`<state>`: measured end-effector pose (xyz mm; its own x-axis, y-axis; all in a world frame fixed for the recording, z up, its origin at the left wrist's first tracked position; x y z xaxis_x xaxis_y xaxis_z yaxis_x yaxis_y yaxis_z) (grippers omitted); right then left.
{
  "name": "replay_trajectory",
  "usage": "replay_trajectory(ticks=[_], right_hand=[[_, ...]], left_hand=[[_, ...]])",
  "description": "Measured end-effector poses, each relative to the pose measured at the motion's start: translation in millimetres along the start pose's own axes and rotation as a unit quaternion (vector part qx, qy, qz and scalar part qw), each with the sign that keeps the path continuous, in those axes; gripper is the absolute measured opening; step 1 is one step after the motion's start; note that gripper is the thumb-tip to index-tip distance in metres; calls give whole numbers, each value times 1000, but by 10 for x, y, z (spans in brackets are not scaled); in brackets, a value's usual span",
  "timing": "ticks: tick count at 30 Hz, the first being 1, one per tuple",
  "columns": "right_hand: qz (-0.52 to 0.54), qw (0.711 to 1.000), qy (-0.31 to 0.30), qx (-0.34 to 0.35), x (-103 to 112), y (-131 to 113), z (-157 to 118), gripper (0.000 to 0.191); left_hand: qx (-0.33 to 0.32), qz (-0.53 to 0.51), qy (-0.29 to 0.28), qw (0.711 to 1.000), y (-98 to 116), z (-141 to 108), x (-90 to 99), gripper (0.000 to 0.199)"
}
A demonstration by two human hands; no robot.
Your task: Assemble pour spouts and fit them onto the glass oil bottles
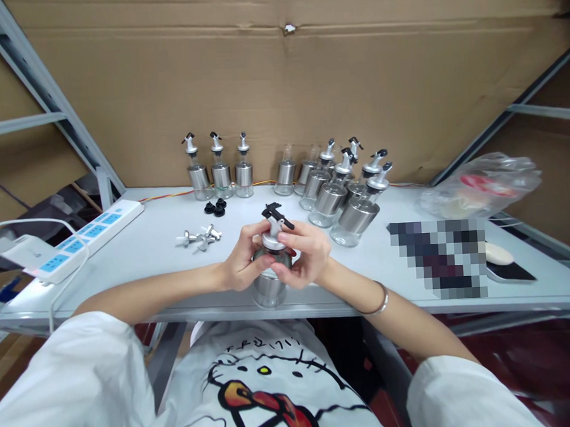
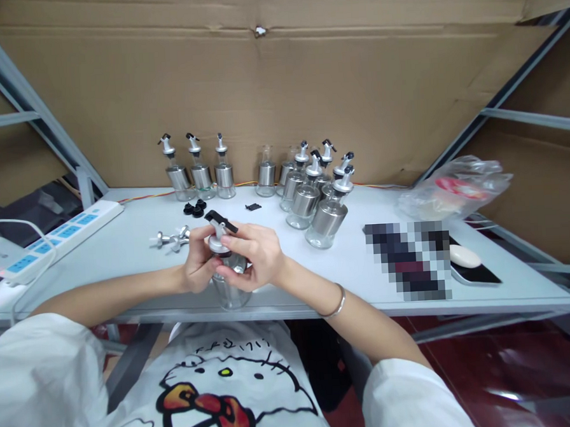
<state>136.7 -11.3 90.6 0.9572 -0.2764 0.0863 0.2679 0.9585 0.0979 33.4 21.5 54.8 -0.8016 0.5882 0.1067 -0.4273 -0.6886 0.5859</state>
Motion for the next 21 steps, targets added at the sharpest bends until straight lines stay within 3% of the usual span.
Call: replay_trajectory(ticks=[5,12,17,21], right_hand=[[76,991,5,-111,-41,149,-162,39],[116,956,-82,-255,-138,331,-276,38],[130,932,-94,-324,-138,417,-223,40],[151,914,-81,-368,-169,450,-259,35]], left_hand=[[2,-42,-8,999,-4,1,-43,42],[135,-67,51,987,-163,53,57,46],[238,-45,102,965,-276,74,154,55],[232,-55,96,966,-328,64,200,77]])
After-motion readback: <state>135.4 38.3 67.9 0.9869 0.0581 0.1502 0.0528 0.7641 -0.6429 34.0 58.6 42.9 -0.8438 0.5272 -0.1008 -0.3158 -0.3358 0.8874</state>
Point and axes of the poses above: each hand's wrist, its own z-axis towards the middle knuckle, its own x-axis out of the back of the hand, y = z × x, the point moved 6 cm from there along z, towards the middle knuckle, and after that the axes turned 6 degrees about y, right-handed, at the moved point
